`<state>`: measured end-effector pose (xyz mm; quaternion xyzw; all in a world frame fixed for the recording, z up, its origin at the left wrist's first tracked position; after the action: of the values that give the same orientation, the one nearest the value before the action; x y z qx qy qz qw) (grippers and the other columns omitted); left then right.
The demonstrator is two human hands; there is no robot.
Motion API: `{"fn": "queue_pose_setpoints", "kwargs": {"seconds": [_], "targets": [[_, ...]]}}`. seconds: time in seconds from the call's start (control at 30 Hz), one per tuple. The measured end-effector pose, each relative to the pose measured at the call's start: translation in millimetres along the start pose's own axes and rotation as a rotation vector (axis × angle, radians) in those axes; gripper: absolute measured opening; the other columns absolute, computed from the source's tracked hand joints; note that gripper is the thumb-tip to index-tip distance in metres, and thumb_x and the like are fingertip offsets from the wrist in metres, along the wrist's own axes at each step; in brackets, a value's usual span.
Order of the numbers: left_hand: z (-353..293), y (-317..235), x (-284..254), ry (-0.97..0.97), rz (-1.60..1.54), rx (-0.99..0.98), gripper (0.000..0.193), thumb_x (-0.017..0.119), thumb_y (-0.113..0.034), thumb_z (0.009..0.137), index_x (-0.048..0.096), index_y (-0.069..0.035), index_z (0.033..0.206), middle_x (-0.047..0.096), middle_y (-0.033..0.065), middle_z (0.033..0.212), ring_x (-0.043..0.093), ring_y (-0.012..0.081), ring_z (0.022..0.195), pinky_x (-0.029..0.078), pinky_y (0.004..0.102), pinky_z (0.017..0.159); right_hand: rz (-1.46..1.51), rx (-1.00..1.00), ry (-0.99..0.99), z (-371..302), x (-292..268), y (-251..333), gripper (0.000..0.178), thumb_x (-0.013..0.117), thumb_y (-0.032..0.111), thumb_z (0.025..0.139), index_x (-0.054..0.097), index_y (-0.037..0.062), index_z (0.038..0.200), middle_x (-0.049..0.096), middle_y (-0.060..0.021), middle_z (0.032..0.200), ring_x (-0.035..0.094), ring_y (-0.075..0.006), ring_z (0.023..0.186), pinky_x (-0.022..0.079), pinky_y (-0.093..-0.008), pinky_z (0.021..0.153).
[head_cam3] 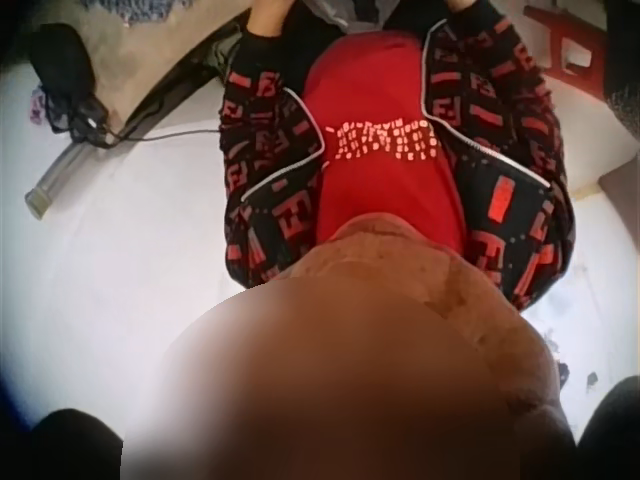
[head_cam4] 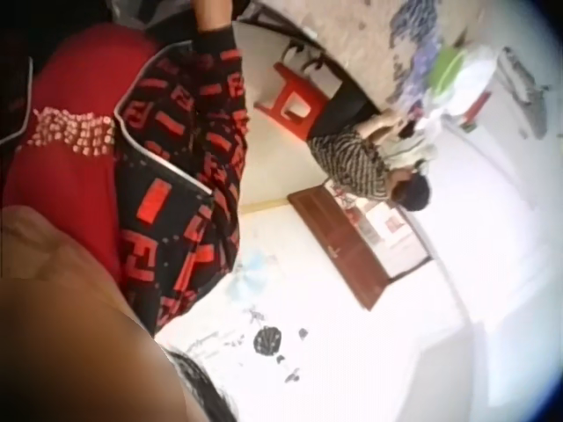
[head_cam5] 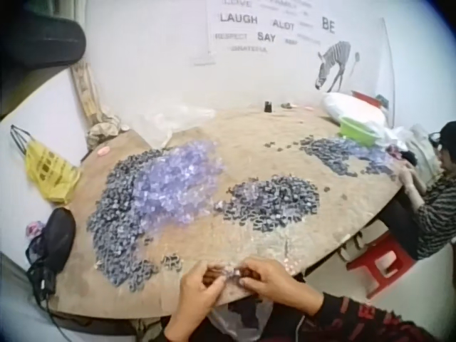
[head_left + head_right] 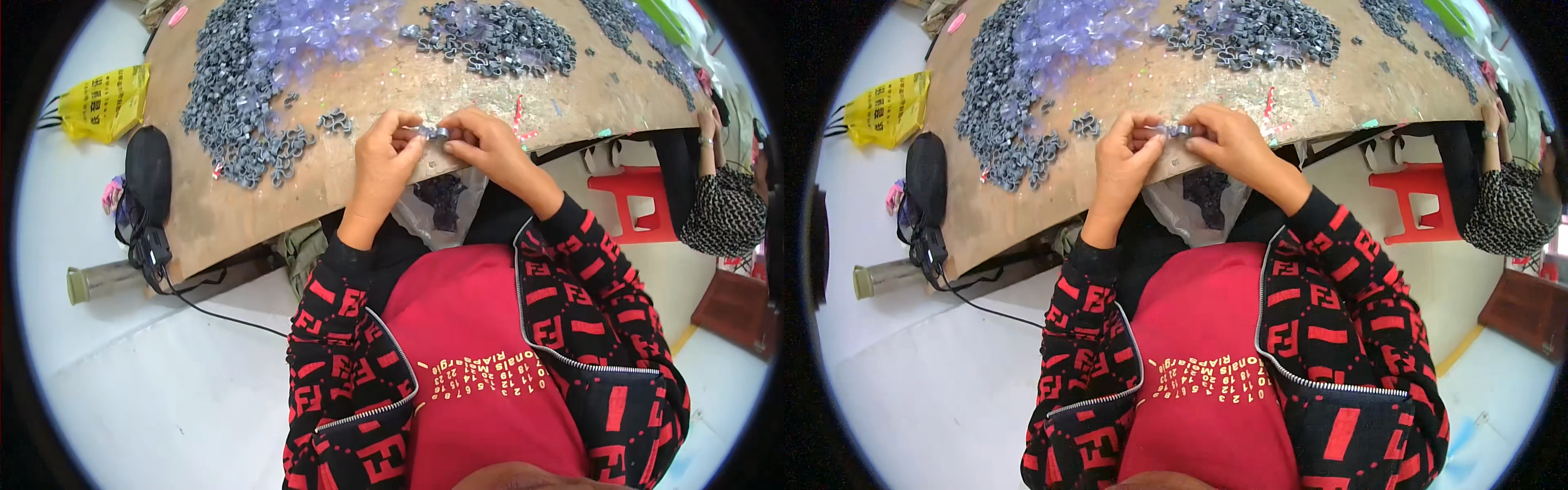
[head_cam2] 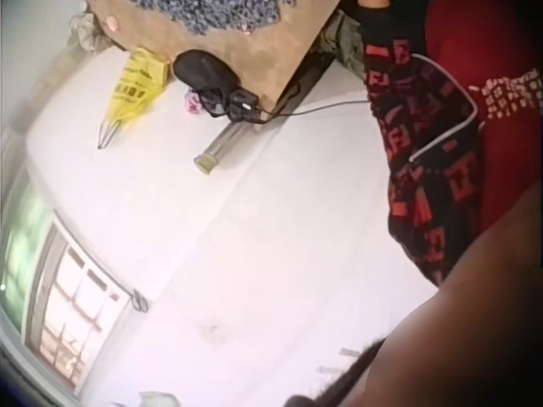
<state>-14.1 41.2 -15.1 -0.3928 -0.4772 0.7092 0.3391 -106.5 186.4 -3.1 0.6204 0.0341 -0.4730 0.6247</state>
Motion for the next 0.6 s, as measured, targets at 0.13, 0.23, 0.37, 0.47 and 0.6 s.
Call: {"fn": "queue_pose_setpoints", "kwargs": {"seconds": [0.13, 0.23, 0.37, 0.47, 0.6], "targets": [[-16, -6, -2, -0.038, -0.066, -0.065, 0.021, 0.062, 0.001, 0.076, 0.059, -0.001, 0.097, 0.063, 0.0102, 0.083, 0.062, 0.0155, 0.067, 0.049, 0.0268, 0.06, 0.117, 0.053, -0.096, -17, -3, -8, 0.023, 0.061, 0.008, 0.083, 0.062, 0.0031, 0.106, 0.057, -0.0005, 0.081, 0.052, -0.0079, 0.067, 0.043, -0.0236, 0.061], [-38, -39, 8, 0.042, 0.135, 0.136, 0.025, 0.062, 0.0, 0.076, 0.06, -0.003, 0.101, 0.06, 0.0109, 0.085, 0.062, 0.0199, 0.069, 0.049, 0.03, 0.061, 0.314, 0.129, -0.123, -21, -9, -20, 0.023, 0.059, 0.009, 0.087, 0.062, 0.0039, 0.109, 0.058, 0.0019, 0.085, 0.053, -0.0066, 0.072, 0.044, -0.0219, 0.063], [-73, -29, 28, 0.183, 0.208, 0.21, 0.025, 0.061, -0.001, 0.076, 0.06, -0.001, 0.102, 0.062, 0.0157, 0.099, 0.063, 0.0312, 0.086, 0.051, 0.0368, 0.075, 0.41, 0.275, -0.075, -1, -20, -14, 0.024, 0.058, 0.011, 0.089, 0.061, 0.0054, 0.112, 0.058, 0.004, 0.088, 0.052, -0.0054, 0.076, 0.043, -0.0202, 0.065], [-78, -10, 44, 0.227, 0.313, 0.261, 0.029, 0.063, -0.006, 0.077, 0.06, -0.001, 0.105, 0.061, 0.0169, 0.107, 0.059, 0.0339, 0.098, 0.048, 0.0399, 0.085, 0.282, 0.112, -0.131, 28, -28, -26, 0.021, 0.06, 0.011, 0.087, 0.062, 0.0035, 0.107, 0.058, 0.003, 0.086, 0.051, -0.0048, 0.073, 0.042, -0.0209, 0.064], [-80, -11, 44, 0.207, 0.389, 0.265, 0.03, 0.066, -0.011, 0.078, 0.061, -0.002, 0.105, 0.061, 0.0167, 0.11, 0.059, 0.0334, 0.099, 0.048, 0.0393, 0.084, 0.027, -0.051, -0.204, 75, -28, -27, 0.02, 0.061, 0.01, 0.084, 0.063, 0.0052, 0.103, 0.058, -0.0022, 0.084, 0.053, -0.0107, 0.07, 0.044, -0.0246, 0.065]]}}
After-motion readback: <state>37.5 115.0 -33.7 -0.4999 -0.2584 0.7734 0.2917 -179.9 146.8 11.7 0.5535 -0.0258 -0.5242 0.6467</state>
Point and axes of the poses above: each hand's wrist, its own z-axis towards the middle knuckle, its own x-axis out of the palm, y = z × x, the point moved 3 cm from there along z, towards the middle knuckle
